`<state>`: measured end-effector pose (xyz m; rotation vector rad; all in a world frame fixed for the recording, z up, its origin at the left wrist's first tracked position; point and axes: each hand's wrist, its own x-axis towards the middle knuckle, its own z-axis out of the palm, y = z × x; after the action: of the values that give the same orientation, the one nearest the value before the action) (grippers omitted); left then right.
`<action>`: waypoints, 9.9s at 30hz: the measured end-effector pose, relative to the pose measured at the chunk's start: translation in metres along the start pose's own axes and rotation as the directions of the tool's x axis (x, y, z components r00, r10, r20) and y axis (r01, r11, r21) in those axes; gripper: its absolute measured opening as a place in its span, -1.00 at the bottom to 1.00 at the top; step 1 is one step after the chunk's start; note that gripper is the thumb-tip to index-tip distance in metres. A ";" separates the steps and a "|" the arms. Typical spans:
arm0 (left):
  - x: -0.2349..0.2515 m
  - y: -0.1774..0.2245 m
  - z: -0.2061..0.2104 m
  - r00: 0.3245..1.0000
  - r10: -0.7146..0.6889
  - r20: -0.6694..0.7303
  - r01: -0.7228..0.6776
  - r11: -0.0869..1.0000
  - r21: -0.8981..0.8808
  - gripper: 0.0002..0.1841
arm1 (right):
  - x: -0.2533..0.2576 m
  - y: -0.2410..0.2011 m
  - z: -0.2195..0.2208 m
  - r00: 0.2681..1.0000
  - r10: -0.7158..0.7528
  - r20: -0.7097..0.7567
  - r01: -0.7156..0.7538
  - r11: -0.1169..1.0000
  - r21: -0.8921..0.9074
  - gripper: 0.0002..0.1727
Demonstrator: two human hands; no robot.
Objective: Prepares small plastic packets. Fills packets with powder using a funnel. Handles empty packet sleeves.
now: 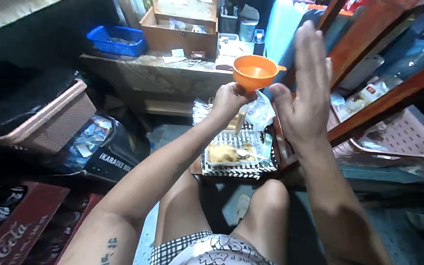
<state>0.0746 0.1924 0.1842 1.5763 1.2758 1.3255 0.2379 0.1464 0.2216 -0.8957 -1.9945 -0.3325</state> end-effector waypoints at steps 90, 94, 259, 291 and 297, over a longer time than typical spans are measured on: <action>-0.044 -0.135 0.005 0.974 -0.165 0.157 0.130 0.969 0.212 -0.80 | 0.047 0.020 0.048 0.829 0.419 0.369 -0.524 0.813 0.255 -0.85; -0.043 -0.136 0.002 0.967 -0.203 0.157 0.161 0.956 0.245 -0.81 | 0.044 0.019 0.046 0.852 0.397 0.342 -0.498 0.818 0.289 -0.87; -0.170 -0.168 0.035 0.886 -0.459 -0.074 0.424 0.863 -0.274 -0.88 | -0.105 0.011 0.039 0.724 0.368 0.584 -0.576 0.788 0.218 -0.88; -0.174 -0.147 0.039 0.981 -0.185 -0.065 0.160 0.947 -0.277 -0.78 | -0.135 -0.024 0.051 0.947 -0.132 0.292 0.095 0.986 0.139 -0.89; -0.190 -0.153 0.033 0.991 -0.076 -0.111 0.069 0.995 -0.066 -0.85 | -0.163 -0.036 0.050 0.931 -0.184 0.315 0.150 0.980 0.128 -0.85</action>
<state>0.0719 0.0532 -0.0182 1.4164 1.3338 1.4121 0.2361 0.0731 0.0636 -0.7534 -2.3789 -0.1824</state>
